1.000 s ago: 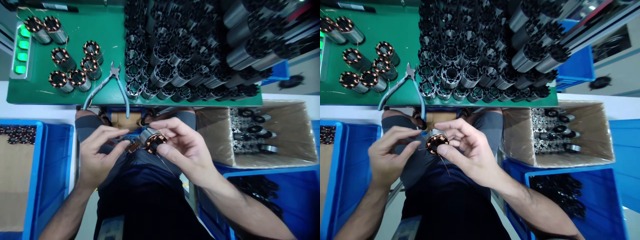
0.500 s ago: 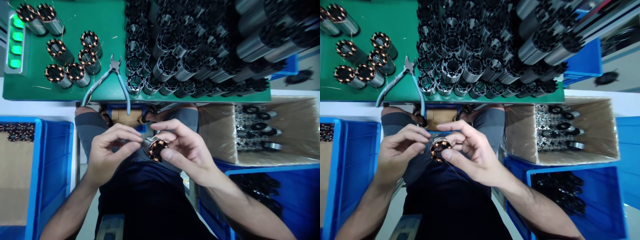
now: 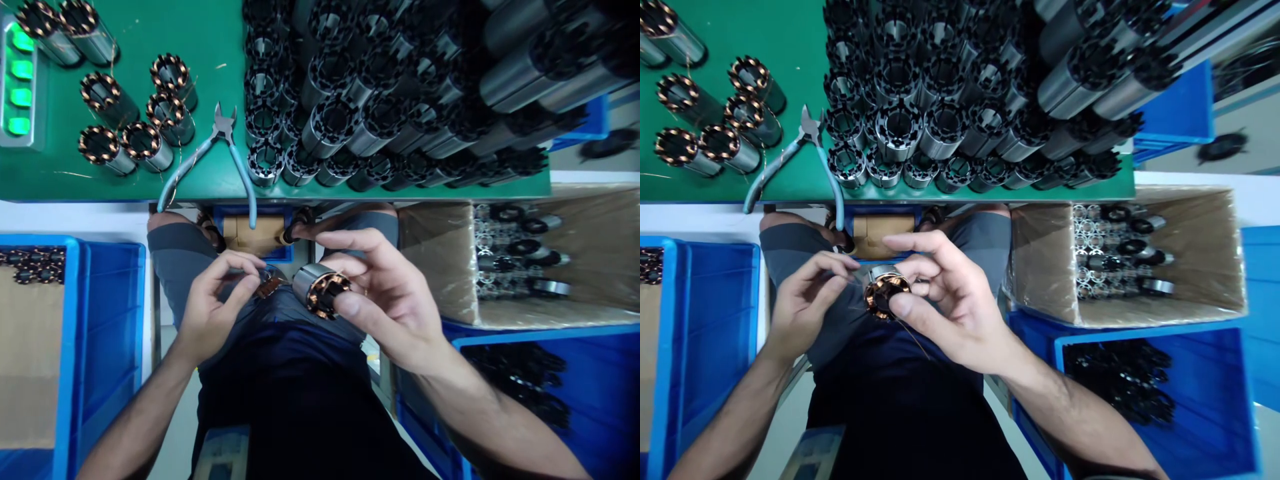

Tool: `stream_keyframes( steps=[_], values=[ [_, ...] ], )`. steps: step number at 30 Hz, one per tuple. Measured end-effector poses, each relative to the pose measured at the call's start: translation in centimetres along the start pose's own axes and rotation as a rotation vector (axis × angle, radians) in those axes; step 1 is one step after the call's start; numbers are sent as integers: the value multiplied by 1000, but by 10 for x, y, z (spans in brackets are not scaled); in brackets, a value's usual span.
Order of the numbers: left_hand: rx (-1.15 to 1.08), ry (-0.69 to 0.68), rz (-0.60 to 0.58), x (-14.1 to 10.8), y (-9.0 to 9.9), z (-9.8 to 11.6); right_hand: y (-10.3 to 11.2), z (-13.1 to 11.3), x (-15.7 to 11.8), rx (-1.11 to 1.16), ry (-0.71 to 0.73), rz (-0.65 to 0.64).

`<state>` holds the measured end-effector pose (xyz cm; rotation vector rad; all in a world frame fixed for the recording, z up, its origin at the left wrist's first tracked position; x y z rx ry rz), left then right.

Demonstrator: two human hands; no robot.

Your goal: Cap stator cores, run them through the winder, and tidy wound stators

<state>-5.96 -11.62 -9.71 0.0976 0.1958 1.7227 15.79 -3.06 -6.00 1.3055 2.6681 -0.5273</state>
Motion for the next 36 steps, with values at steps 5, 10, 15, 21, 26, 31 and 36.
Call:
stream_keyframes(
  steps=[5, 10, 15, 21, 26, 31, 36],
  values=[
    [318, -360, 16, -3, -2, 51, -7, 2, 2, -57, -45, -50],
    [337, -323, 3, -2, -9, 61, -7, -1, 5, -181, 63, -92],
    [423, -520, -38, -2, -12, 59, 4, -9, 8, -392, 308, 48],
    [438, -408, 198, 1, -6, 64, 15, 0, 3, -250, 326, 415],
    [445, -377, 225, 5, -4, 67, -3, -6, -1, -426, 513, 221],
    [419, -389, 183, 7, -8, 62, 1, -3, -2, -512, 534, 167],
    [343, -405, 102, 10, -18, 58, 2, -1, -2, -344, 457, 264]
  ],
)
Point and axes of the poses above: each hand's wrist, its own x-axis towards the middle knuckle, its own y-axis out of the back of the hand, z = x × y, the point moved 4 cm from there along x, towards the middle knuckle, and after that the axes turned 1 degree about -y, right-handed, at the moved point
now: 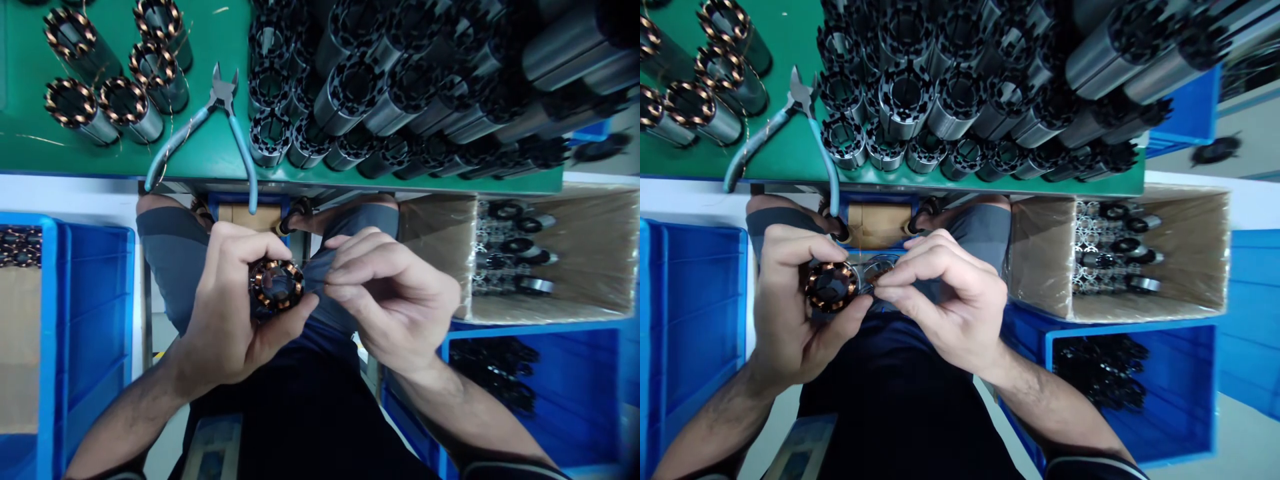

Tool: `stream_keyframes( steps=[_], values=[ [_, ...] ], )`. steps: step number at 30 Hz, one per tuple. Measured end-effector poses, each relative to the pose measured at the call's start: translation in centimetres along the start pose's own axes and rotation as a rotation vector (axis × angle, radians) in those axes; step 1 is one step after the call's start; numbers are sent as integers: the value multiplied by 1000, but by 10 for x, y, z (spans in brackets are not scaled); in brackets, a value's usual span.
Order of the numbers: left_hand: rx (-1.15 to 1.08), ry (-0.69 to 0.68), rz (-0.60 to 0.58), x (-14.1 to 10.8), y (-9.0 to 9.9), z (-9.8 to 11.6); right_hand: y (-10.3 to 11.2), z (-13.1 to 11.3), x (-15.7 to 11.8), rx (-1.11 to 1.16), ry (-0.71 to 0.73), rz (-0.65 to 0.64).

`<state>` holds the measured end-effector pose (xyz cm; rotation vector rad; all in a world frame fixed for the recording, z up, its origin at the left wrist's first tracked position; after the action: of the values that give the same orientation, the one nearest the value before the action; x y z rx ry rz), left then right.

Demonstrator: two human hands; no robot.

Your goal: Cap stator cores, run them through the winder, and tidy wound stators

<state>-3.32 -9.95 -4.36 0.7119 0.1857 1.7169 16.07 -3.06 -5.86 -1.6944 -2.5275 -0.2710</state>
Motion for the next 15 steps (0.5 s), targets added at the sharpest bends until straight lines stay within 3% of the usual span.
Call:
stream_keyframes(
  steps=[4, 6, 11, 15],
  values=[
    [60, -52, -8, -1, -4, -1, -22, 10, -11, 388, -374, -11],
    [137, -92, -1, -3, -5, -2, -33, 14, -18, 519, -460, -51],
    [342, -282, 47, -8, -10, -4, -39, 25, -29, 571, -469, -6],
    [364, -313, -6, -10, -13, -2, -34, 27, -25, 547, -456, -47]
  ],
)
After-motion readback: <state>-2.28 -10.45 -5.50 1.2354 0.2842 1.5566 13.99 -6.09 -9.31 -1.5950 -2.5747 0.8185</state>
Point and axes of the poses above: each hand's wrist, its own x-axis towards the middle knuckle, its own y-axis out of the back of the hand, z = x × y, the point moved 4 cm from there along x, towards the middle knuckle, and after that the axes turned 1 degree about -y, right-handed, at the moved point
